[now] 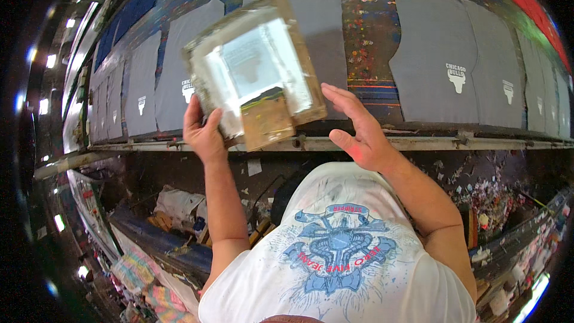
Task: The person uses a squeegee to spread white ink across a screen-printing frame and repeatedly presses it onto gray t-shirts laid out on a table. The person repositions the frame and repeats the pressing action on multiple shirts.
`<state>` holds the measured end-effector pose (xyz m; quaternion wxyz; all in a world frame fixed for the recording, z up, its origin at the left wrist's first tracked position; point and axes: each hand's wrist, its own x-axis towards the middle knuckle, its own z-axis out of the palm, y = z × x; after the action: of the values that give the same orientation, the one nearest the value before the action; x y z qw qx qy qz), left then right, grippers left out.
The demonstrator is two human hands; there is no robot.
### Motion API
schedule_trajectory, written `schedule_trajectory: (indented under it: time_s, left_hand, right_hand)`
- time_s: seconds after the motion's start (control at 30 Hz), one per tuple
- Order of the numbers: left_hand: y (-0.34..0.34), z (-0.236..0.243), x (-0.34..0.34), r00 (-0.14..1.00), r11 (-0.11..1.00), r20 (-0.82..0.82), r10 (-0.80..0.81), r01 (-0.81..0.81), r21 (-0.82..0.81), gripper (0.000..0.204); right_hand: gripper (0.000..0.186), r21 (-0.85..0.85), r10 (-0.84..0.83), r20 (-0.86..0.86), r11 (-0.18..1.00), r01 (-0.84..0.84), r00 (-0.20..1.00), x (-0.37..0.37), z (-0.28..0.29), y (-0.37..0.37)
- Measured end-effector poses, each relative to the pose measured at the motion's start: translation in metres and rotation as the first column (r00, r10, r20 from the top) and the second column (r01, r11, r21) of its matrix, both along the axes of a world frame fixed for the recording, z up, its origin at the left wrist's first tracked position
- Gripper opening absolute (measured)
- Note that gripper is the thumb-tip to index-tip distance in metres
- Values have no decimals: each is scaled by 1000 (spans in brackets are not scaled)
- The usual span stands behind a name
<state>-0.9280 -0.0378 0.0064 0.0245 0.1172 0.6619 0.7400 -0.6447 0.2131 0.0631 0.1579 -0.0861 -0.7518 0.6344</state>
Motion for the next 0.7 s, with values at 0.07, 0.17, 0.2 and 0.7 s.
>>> schedule_trajectory:
  time_s: [0.07,0.17,0.2,0.7]
  left_hand:
    - [24,-12,-1,996,996,48,-80,81,-24,71]
    - [45,-26,3,985,977,61,-161,168,-134,70]
    - [49,-30,4,979,974,92,-184,194,-119,70]
    - [56,-71,3,924,948,236,-300,317,-37,67]
  right_hand:
    - [83,-59,-69,65,996,73,995,5,-4,-11]
    - [83,-110,-138,153,982,156,979,21,-13,-17]
    - [82,-131,-159,175,974,183,972,26,-17,-19]
    - [78,-180,-237,235,942,282,943,36,-40,-39]
